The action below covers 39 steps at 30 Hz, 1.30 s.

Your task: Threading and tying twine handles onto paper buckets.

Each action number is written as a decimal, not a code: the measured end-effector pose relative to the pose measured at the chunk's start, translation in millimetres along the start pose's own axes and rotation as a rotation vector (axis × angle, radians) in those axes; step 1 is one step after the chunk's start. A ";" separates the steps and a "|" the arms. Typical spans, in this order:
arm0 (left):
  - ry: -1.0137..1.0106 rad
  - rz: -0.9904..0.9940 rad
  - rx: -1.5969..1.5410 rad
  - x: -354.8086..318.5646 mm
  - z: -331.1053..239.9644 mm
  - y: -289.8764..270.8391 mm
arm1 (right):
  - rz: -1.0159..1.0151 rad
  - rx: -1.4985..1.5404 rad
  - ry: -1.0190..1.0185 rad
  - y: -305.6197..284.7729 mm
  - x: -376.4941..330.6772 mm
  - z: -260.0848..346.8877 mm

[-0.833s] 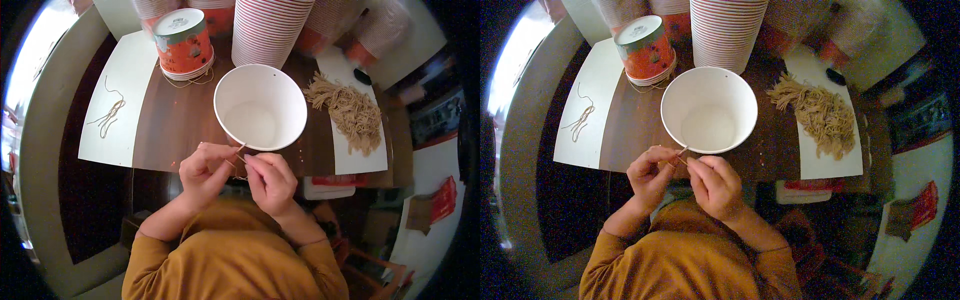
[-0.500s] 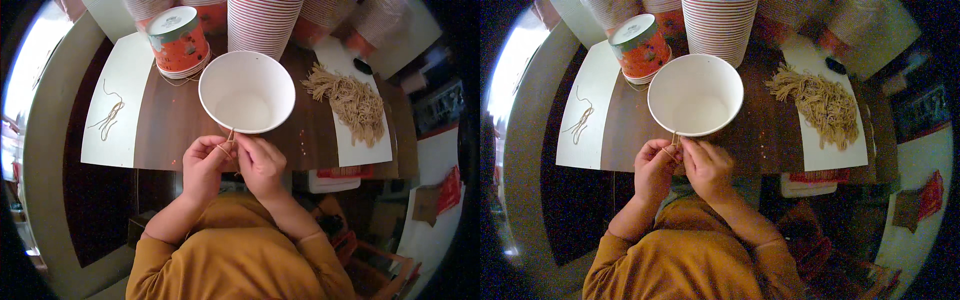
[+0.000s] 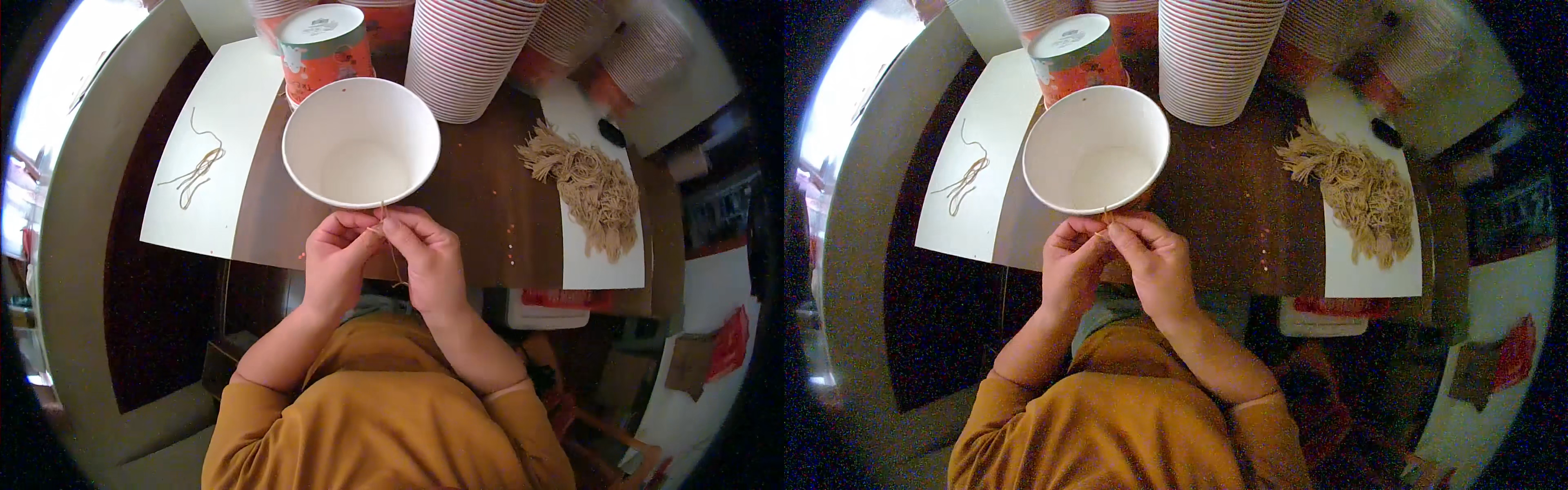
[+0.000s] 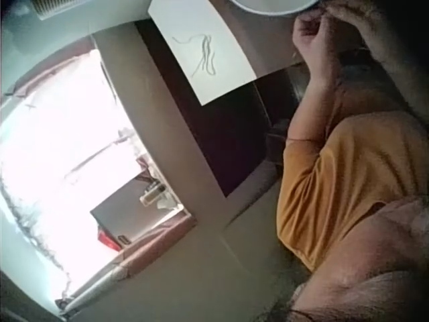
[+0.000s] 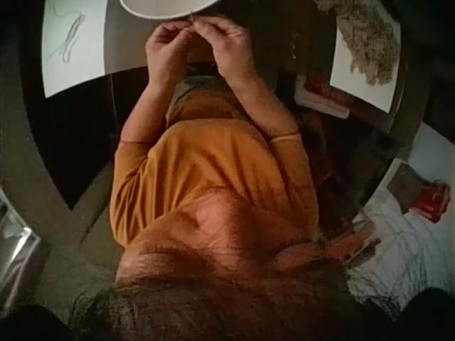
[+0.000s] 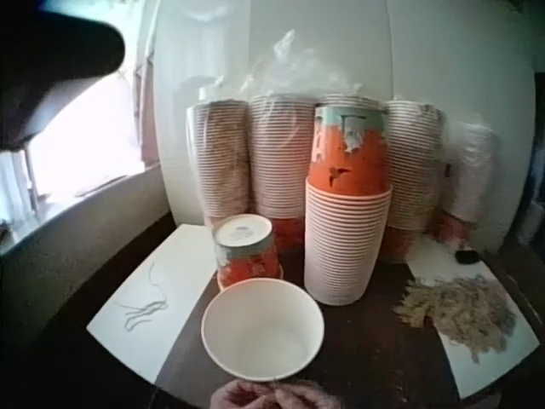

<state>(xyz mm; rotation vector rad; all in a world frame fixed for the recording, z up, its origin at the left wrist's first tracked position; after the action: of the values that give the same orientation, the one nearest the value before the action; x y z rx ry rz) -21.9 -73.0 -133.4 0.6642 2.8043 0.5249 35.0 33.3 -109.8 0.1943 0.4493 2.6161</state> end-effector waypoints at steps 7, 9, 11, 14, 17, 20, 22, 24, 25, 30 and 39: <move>0.062 -0.054 0.048 1.3 -8.6 -6.5 | -0.107 0.292 0.096 -1.2 1.8 -13.1; 0.094 -0.071 0.088 3.1 -14.2 -7.3 | -0.106 0.226 0.043 -3.5 2.9 -9.7; 0.128 -0.050 0.040 2.8 -19.3 -2.7 | -0.091 0.160 -0.042 -3.8 2.7 -3.1; 0.136 -0.030 -0.003 3.7 -15.5 -2.5 | -0.082 0.232 0.010 -4.9 3.8 -7.6; 0.149 -0.040 0.068 3.8 -13.1 -4.9 | -0.077 0.275 0.193 -6.1 2.9 -16.5; 0.222 -0.051 0.148 0.2 -17.5 -3.4 | -0.007 0.346 0.219 -3.3 3.1 -16.3; 0.387 -0.076 0.318 -6.1 -30.1 0.6 | -0.019 0.354 0.237 -3.2 3.0 -16.9; 0.770 -0.107 0.678 -17.4 -53.3 11.1 | -0.036 0.363 0.253 -4.4 2.5 -18.9; 0.770 -0.106 0.678 -17.9 -55.2 12.0 | -0.021 0.321 0.224 -4.7 2.9 -17.6; 0.938 -0.171 0.957 -29.7 -70.9 23.5 | -0.027 0.191 0.076 -4.8 4.1 -7.5; 1.040 -0.173 1.113 -29.2 -71.1 31.2 | -0.045 0.131 0.037 -7.6 3.0 0.8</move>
<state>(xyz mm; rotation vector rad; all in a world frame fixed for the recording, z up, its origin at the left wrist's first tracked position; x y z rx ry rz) -4.2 -81.3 -52.8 0.2673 3.9404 -1.1838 35.8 41.2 -111.5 0.1762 0.6315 2.5517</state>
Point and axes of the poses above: each hand's wrist, its own x-axis towards the middle knuckle, its own y-axis out of the palm, z = x × y, the point moved 8 cm from there along x, towards the middle knuckle, and after that the axes turned 9 degrees about x, right-handed, at the moved point
